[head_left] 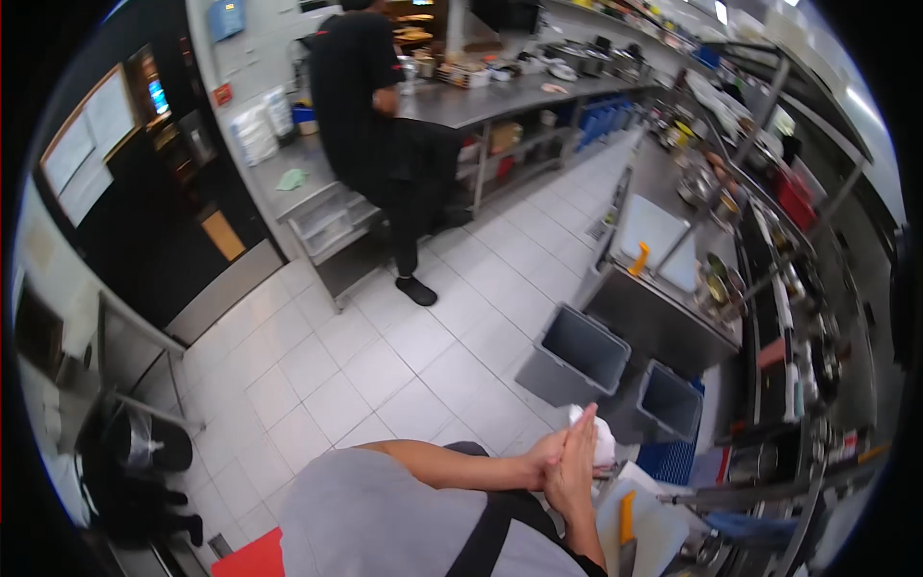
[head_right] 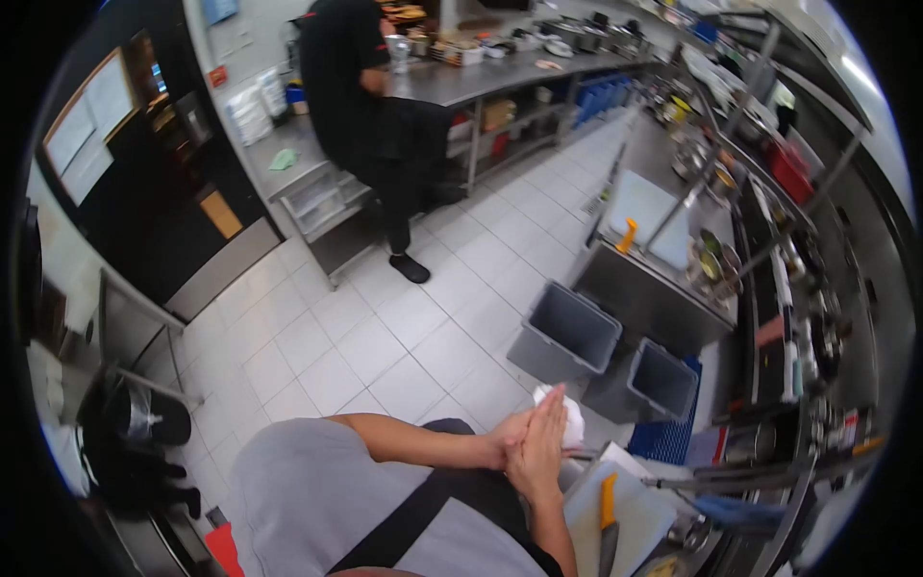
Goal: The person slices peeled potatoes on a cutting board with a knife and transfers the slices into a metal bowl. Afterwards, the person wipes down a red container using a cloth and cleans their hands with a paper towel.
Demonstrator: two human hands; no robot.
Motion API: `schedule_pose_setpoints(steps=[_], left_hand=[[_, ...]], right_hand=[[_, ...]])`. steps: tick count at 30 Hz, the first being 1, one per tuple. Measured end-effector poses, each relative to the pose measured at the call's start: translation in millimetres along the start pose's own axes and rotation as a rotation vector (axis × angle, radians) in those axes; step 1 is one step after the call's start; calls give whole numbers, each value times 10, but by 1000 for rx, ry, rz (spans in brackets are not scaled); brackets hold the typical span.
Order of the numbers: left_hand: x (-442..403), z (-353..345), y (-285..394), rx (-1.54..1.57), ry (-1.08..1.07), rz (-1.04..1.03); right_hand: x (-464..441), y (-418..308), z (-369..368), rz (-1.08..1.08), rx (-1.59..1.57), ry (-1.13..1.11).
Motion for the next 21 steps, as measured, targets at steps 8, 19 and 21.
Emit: schedule_pose_setpoints(steps=[8,19,21], left_hand=[[-131,-133,591,-380,-11,-50],[348,161,587,-538,-155,-28],[359,337,631,-679,-78,-94]], right_hand=[[-156,-270,-119,240,67,23],[-378,-235,-278,688,208,181],[-399,-223,-318,760,191,257]])
Point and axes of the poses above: each hand's wrist, its own x-axis away from the middle knuckle, its own z-axis out of the back of the hand, y = z × x, the point moved 3 cm from there along -x, towards the middle knuckle, and after that the axes turned 2 degrees about -y, right-handed, at the moved point
